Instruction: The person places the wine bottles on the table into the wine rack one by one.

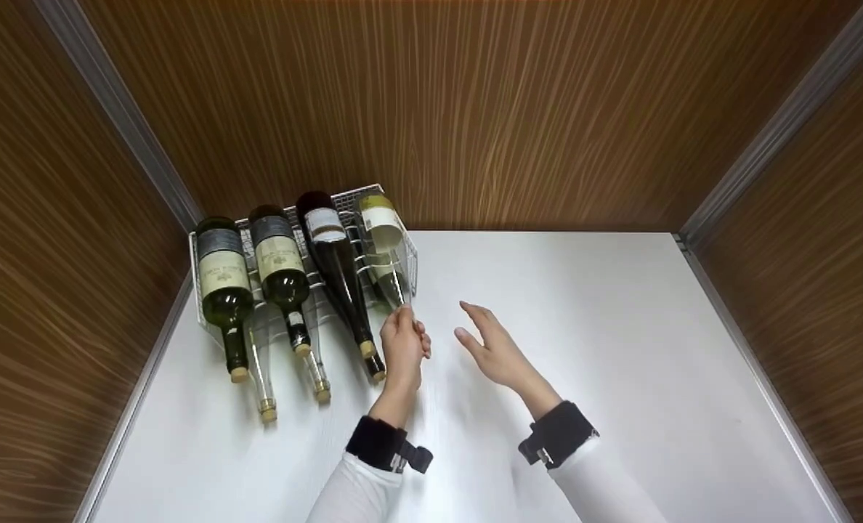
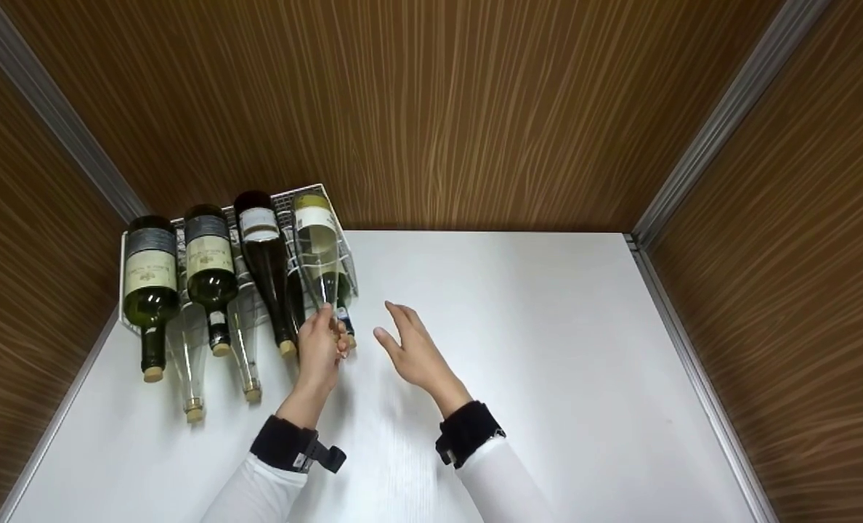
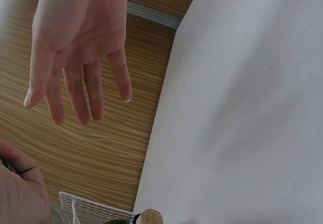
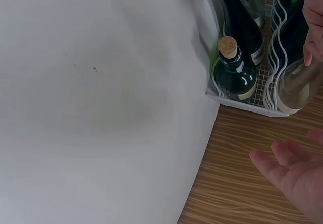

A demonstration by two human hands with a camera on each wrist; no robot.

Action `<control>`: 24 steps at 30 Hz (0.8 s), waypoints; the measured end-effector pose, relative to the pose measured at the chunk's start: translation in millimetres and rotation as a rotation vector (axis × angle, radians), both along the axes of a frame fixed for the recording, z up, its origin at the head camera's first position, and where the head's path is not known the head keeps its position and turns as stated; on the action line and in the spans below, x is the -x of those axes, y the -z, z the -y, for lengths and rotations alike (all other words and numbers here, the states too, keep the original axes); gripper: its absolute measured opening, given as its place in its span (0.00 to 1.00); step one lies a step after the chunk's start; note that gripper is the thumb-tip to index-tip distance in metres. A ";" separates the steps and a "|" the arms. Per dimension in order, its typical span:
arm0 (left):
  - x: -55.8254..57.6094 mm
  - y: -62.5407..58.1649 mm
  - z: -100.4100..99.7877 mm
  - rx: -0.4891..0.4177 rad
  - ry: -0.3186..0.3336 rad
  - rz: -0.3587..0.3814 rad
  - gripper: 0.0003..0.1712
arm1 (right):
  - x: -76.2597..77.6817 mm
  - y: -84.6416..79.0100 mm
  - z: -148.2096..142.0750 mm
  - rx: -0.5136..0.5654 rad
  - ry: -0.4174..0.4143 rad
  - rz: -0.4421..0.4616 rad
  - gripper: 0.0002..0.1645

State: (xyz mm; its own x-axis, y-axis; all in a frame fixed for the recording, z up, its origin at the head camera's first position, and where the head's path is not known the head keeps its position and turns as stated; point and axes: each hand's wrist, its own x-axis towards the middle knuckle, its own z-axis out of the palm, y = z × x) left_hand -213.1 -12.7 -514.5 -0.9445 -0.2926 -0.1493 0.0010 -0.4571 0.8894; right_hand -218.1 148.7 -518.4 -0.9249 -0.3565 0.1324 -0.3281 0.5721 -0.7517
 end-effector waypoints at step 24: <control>29.7 0.6 4.6 -0.061 0.091 0.081 0.19 | 4.5 -1.2 2.2 -0.002 -0.010 -0.006 0.35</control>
State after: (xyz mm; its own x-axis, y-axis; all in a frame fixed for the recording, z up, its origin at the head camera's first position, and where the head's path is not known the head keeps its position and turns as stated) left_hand -242.8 -17.3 -515.0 -0.9508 -0.1946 -0.2411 -0.1136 -0.5050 0.8556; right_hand -222.6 146.6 -517.2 -0.9203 -0.3664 0.1374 -0.3388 0.5704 -0.7482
